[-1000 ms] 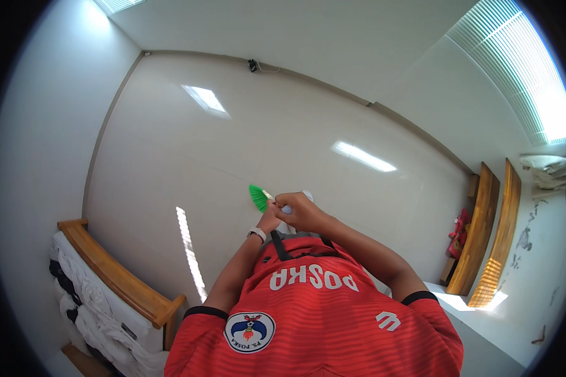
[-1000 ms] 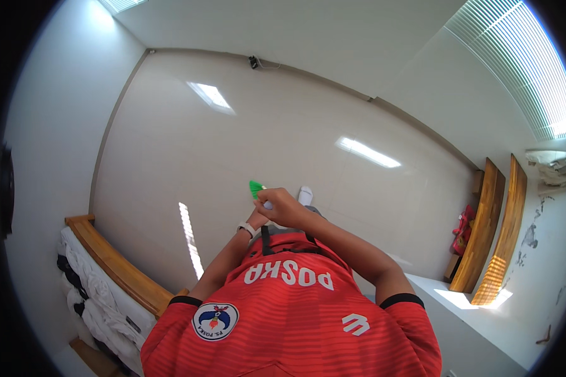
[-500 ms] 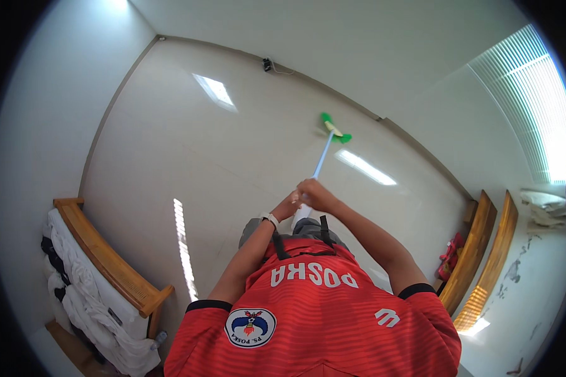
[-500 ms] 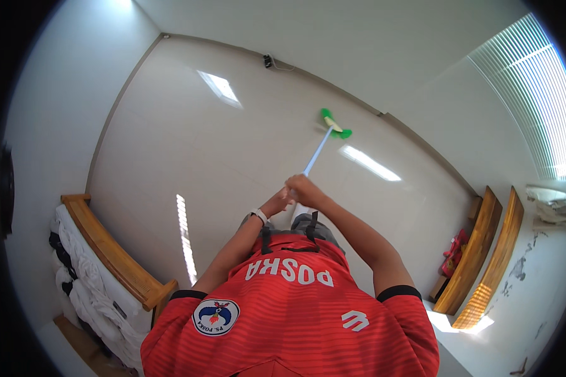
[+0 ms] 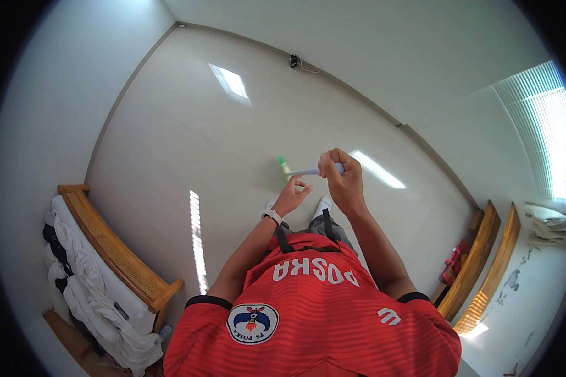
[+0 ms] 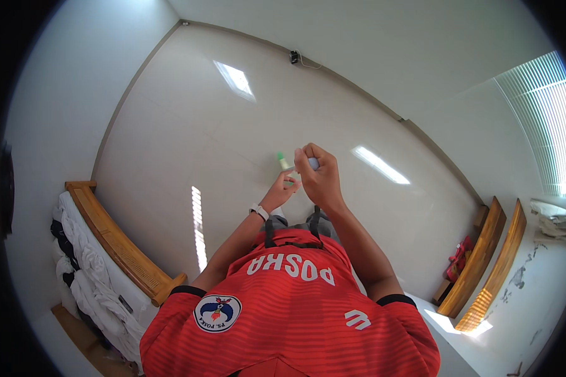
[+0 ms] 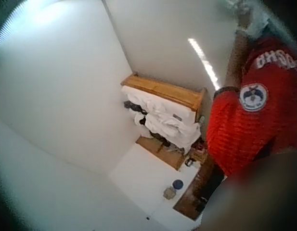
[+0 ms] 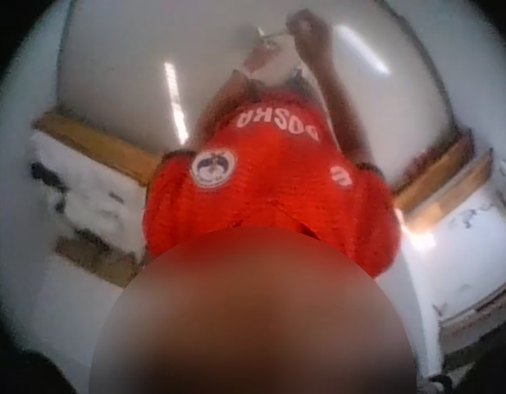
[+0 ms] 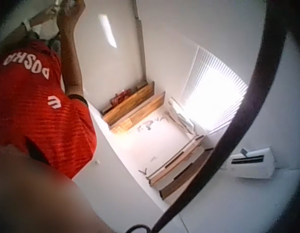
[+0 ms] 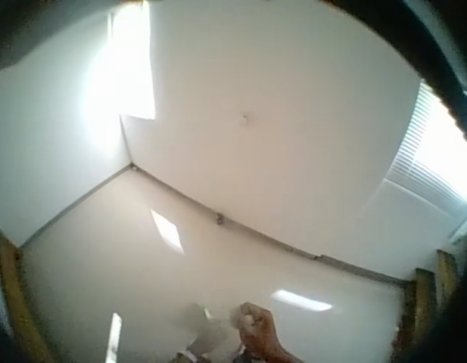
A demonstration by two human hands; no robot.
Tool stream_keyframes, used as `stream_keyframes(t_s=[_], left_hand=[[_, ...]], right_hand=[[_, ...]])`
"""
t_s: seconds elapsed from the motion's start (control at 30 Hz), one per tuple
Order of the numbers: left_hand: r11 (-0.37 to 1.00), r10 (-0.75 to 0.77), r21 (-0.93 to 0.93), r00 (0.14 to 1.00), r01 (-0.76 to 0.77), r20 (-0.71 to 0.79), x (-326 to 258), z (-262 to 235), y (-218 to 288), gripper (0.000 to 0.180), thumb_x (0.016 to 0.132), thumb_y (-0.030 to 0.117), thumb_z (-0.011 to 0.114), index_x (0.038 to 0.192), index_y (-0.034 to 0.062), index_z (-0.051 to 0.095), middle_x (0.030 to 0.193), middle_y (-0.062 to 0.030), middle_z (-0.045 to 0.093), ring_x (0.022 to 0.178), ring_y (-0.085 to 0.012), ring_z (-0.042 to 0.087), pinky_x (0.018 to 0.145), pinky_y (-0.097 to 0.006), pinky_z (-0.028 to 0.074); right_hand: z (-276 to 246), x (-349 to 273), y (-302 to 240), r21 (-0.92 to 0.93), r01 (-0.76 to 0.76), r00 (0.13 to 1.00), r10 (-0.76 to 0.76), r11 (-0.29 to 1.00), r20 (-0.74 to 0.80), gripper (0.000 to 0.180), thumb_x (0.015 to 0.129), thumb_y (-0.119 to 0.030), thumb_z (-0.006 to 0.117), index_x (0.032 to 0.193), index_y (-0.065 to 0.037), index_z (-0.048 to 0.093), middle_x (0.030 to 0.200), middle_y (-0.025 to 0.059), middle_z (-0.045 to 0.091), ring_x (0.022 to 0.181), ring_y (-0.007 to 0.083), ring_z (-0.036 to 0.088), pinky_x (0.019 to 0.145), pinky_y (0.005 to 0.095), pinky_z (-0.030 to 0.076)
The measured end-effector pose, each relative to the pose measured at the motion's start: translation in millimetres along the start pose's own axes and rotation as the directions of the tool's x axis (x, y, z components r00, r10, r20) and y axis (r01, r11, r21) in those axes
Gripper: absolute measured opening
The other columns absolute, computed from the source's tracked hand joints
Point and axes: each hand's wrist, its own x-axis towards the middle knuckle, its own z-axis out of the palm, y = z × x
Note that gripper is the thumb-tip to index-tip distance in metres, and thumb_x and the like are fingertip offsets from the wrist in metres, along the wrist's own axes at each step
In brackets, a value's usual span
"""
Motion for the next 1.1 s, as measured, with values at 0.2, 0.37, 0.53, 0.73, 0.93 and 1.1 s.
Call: stream_keyframes(t_s=[0.2,0.37,0.53,0.73,0.93,1.1], left_hand=[[0.893,-0.106,0.398,0.957,0.211,-0.269,-36.7,-94.3,1.7,0.049,0.087,0.047,0.065,0.087,-0.0015,0.057,0.076,-0.0172,0.064,0.070,-0.0322,0.064,0.066,-0.039,0.050],[0.855,-0.169,0.420,0.930,0.303,-0.326,-60.1,-151.1,-12.7,0.049,0.088,0.047,0.063,0.079,-0.0010,0.059,0.071,-0.0181,0.064,0.073,-0.0348,0.065,0.065,-0.041,0.049],[0.799,-0.301,0.429,0.898,0.421,-0.321,-65.1,-173.9,-46.0,0.050,0.087,0.045,0.062,0.081,-0.0046,0.064,0.077,-0.0188,0.068,0.079,-0.0301,0.068,0.070,-0.038,0.051],[0.759,-0.293,0.536,0.929,0.370,-0.227,-42.1,-151.4,-29.8,0.045,0.084,0.043,0.062,0.089,0.0000,0.070,0.090,-0.0236,0.068,0.090,-0.0378,0.066,0.079,-0.045,0.052],[0.855,-0.184,0.474,0.978,0.209,-0.098,19.8,-111.3,9.5,0.038,0.085,0.036,0.061,0.091,-0.0011,0.069,0.091,-0.0225,0.069,0.091,-0.0391,0.065,0.078,-0.044,0.051],[0.990,0.059,0.124,0.993,-0.072,0.101,54.8,-91.3,23.2,0.027,0.089,0.019,0.056,0.107,-0.0015,0.060,0.101,-0.0184,0.066,0.102,-0.0312,0.063,0.084,-0.039,0.049]], right_hand=[[52.8,4.6,31.7,0.220,-0.087,0.996,0.080,0.972,0.039,0.034,0.094,-0.013,0.054,0.063,-0.004,0.044,0.062,0.0009,0.051,0.060,0.0067,0.043,0.058,0.0247,0.037],[98.9,9.2,59.3,0.319,-0.226,0.970,0.183,0.920,0.159,0.030,0.088,-0.005,0.051,0.060,-0.005,0.042,0.061,0.0023,0.048,0.063,0.0115,0.046,0.063,0.0286,0.038],[134.4,6.3,91.9,0.220,-0.304,0.920,0.226,0.927,0.321,0.032,0.088,-0.009,0.053,0.057,-0.003,0.046,0.061,0.0023,0.050,0.061,0.0098,0.047,0.061,0.0275,0.038],[129.4,10.6,78.3,-0.074,-0.162,0.888,0.178,0.984,0.424,0.038,0.090,-0.013,0.054,0.060,0.001,0.035,0.054,0.0009,0.033,0.057,0.0060,0.031,0.053,0.0273,0.031],[90.2,37.3,48.9,-0.108,-0.007,0.964,0.036,0.994,0.264,0.036,0.086,-0.006,0.060,0.060,0.003,0.036,0.053,0.0054,0.028,0.054,0.0069,0.029,0.049,0.0296,0.031],[66.0,57.5,44.5,-0.230,0.249,0.937,-0.173,0.941,0.305,0.028,0.080,-0.004,0.063,0.061,0.005,0.045,0.054,0.0129,0.042,0.050,0.0186,0.043,0.050,0.0332,0.038]])
